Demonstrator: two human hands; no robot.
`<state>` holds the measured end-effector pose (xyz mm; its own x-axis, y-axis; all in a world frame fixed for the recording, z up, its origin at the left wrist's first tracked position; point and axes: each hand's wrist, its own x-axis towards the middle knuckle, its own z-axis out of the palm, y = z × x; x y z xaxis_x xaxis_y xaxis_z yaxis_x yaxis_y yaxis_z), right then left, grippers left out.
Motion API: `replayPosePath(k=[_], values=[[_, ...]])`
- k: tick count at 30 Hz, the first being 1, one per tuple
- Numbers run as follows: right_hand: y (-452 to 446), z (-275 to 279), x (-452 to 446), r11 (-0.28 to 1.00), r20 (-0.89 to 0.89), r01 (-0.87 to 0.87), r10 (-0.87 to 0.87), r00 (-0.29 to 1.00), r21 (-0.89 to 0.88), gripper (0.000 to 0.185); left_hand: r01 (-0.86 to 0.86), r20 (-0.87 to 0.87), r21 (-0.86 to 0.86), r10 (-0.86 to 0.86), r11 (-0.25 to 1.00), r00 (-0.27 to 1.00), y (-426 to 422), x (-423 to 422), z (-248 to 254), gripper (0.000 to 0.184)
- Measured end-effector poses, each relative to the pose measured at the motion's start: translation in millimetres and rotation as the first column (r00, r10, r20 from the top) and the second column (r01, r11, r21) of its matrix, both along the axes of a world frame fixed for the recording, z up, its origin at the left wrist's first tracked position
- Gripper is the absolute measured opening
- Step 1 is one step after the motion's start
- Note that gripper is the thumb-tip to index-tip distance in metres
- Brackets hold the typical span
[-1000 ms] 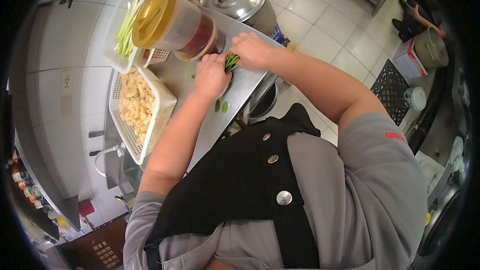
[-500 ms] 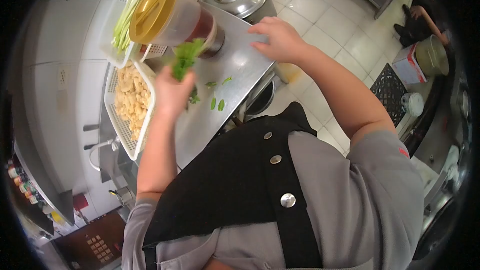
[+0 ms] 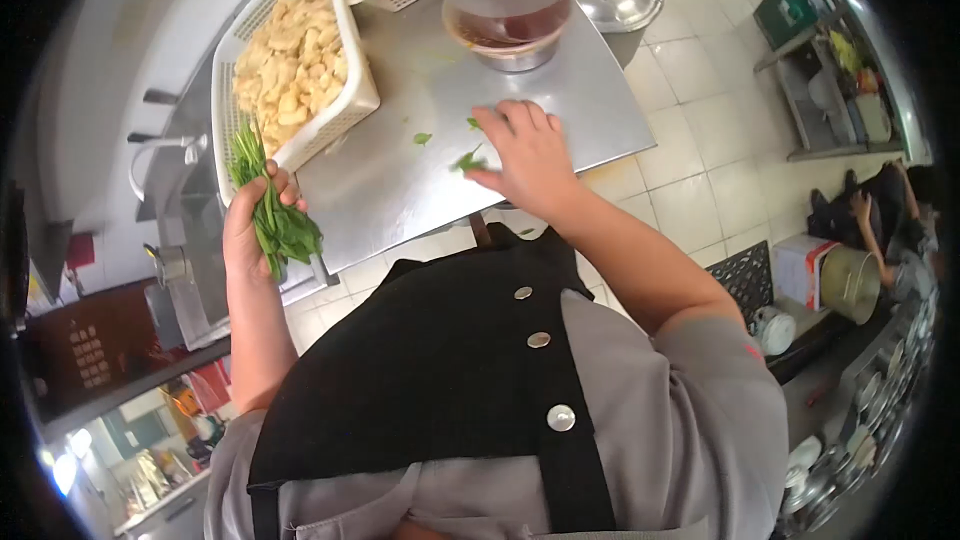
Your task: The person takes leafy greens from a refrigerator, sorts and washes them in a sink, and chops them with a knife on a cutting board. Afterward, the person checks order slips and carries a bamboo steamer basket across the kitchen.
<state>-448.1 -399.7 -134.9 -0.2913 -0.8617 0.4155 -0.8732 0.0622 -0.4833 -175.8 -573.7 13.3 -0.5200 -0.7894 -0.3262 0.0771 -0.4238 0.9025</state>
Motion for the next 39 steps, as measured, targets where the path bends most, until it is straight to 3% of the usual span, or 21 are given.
replayPosePath(k=[5, 7, 9, 11, 12, 14, 15, 19, 22, 26, 29, 32, 36, 39], values=[[-63, 4, -2, 0.991, -0.038, -0.023, 0.018, 0.999, -0.133, 0.050, -0.118, -0.095, 0.113, 0.129, 0.987, 0.987, 10, 67, -11, 0.019], [-65, 18, 26, 0.965, -0.100, -0.084, 0.061, 0.993, -0.246, 0.043, -0.201, -0.107, 0.125, 0.214, 0.972, 0.971, 13, 122, -9, 0.019], [-65, 27, 54, 0.965, -0.152, -0.120, 0.086, 0.985, -0.233, 0.038, -0.262, -0.115, 0.147, 0.280, 0.954, 0.953, 15, 187, -14, 0.019], [-68, 38, 99, 0.967, -0.051, -0.109, 0.100, 0.994, -0.229, 0.032, -0.302, -0.163, 0.178, 0.331, 0.936, 0.929, 20, 257, -19, 0.019], [-76, 28, 73, 0.974, 0.002, -0.100, 0.103, 0.995, -0.201, 0.031, -0.316, -0.169, 0.197, 0.349, 0.928, 0.922, 18, 237, -35, 0.019], [-84, 50, 149, 0.985, 0.065, -0.060, 0.071, 0.995, -0.164, 0.029, -0.358, -0.197, 0.194, 0.393, 0.914, 0.898, 22, 326, -43, 0.020], [-91, 53, 172, 0.964, 0.052, -0.080, 0.097, 0.994, -0.253, 0.024, -0.387, -0.198, 0.199, 0.424, 0.900, 0.884, 25, 353, -47, 0.021], [-115, 69, 249, 0.975, 0.118, -0.128, 0.151, 0.982, -0.179, 0.009, -0.506, -0.193, 0.208, 0.543, 0.837, 0.818, 16, 437, -65, 0.023], [-145, 75, 314, 0.911, -0.078, -0.373, 0.365, 0.928, -0.176, 0.013, -0.575, -0.249, 0.200, 0.609, 0.793, 0.753, 9, 505, -60, 0.020], [-172, 87, 382, 0.899, 0.106, -0.429, 0.437, 0.893, -0.088, 0.017, -0.580, -0.237, 0.195, 0.612, 0.791, 0.755, -13, 562, -55, 0.022], [-192, 96, 415, 0.912, 0.147, -0.411, 0.405, 0.902, 0.005, 0.013, -0.572, -0.312, 0.145, 0.586, 0.807, 0.748, -40, 594, -61, 0.021], [-230, 93, 416, 0.900, 0.262, -0.424, 0.387, 0.884, 0.102, 0.014, -0.634, -0.272, 0.167, 0.654, 0.755, 0.706, -57, 607, -61, 0.020], [-317, 84, 414, 0.862, 0.441, -0.434, 0.292, 0.848, 0.263, 0.020, -0.656, -0.056, 0.189, 0.675, 0.731, 0.736, -60, 615, -59, 0.017], [-401, 72, 451, 0.811, 0.702, -0.557, 0.290, 0.650, 0.181, 0.027, -0.748, 0.052, 0.135, 0.749, 0.650, 0.660, -65, 622, -42, 0.019]])
